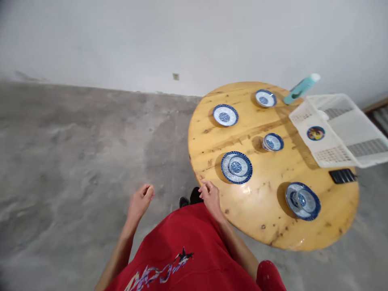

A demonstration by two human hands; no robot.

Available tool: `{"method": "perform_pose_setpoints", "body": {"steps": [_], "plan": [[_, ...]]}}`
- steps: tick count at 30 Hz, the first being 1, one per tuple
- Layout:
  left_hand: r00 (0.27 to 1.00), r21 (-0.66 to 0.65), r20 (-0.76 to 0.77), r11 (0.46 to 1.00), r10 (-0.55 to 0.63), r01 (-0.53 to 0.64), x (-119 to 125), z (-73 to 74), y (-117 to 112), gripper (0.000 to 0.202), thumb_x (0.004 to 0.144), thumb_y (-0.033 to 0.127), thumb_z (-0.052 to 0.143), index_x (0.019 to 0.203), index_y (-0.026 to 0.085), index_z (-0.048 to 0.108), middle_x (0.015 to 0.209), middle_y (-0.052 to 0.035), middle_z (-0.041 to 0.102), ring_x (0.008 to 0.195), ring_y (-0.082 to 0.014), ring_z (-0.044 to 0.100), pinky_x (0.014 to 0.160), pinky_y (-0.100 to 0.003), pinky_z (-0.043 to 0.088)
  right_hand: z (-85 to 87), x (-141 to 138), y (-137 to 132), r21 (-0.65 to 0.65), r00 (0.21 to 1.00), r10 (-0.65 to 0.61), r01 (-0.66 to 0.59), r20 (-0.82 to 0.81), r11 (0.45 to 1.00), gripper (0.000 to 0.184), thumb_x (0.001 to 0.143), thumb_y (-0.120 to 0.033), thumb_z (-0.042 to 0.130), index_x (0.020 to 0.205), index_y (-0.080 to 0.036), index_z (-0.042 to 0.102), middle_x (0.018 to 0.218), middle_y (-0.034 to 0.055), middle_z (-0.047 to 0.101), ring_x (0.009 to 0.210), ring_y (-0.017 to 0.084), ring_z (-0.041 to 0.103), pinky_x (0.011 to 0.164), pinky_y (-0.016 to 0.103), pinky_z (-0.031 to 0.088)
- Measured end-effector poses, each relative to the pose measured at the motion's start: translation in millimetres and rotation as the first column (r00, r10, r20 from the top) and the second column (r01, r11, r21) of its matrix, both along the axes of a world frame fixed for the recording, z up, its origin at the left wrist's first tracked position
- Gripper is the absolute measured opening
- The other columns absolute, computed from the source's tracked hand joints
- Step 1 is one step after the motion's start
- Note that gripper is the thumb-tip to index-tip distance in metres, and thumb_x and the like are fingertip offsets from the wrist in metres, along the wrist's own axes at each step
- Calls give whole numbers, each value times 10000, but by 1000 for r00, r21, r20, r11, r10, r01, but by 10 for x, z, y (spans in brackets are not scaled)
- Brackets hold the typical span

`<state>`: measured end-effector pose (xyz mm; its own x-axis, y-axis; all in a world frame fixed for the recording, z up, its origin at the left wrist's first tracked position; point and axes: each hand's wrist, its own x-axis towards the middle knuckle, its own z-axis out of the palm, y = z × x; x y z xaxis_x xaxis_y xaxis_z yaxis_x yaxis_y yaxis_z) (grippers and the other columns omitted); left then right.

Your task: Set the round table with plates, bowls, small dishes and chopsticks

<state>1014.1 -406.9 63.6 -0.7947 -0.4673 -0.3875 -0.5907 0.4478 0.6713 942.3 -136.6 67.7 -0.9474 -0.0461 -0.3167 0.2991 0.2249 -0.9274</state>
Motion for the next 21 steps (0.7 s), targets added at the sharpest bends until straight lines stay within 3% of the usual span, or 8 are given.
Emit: {"method": "perform_pose_setpoints", "body": {"steps": [5,8,15,21], "plan": [[989,119,-33,982,-144,146,-360,-111,39,320,872,492,428,816,236,612,761,-25,710,712,-208,662,700,-304,479,-105,-166,-298,-45,1000,4,-3,14,999,308,826,-430,558,980,-185,663,667,-22,649,484,119,562,475,229,428],[973,189,-56,955,-222,229,-598,-142,-60,361,873,527,434,824,225,626,740,-21,694,683,-201,660,684,-300,488,-209,-314,-518,-64,999,27,-24,48,998,310,834,-410,542,1001,-174,654,670,-21,651,483,111,569,478,222,427],[962,133,-125,957,-243,259,-1612,-24,-766,390,869,579,465,857,226,630,763,-18,688,725,-202,680,704,-291,508,-354,-1044,-1181,-71,994,83,-78,73,994,237,879,-271,486,1002,-161,656,673,-21,651,486,94,566,505,209,442],[939,83,-63,936,-338,342,-2404,34,-1338,409,831,603,463,833,225,620,727,-15,683,666,-201,666,676,-303,513,-354,-1949,-1712,-75,992,-13,23,129,997,222,901,-199,475,992,-169,676,682,-23,661,487,87,575,505,197,434]]}}
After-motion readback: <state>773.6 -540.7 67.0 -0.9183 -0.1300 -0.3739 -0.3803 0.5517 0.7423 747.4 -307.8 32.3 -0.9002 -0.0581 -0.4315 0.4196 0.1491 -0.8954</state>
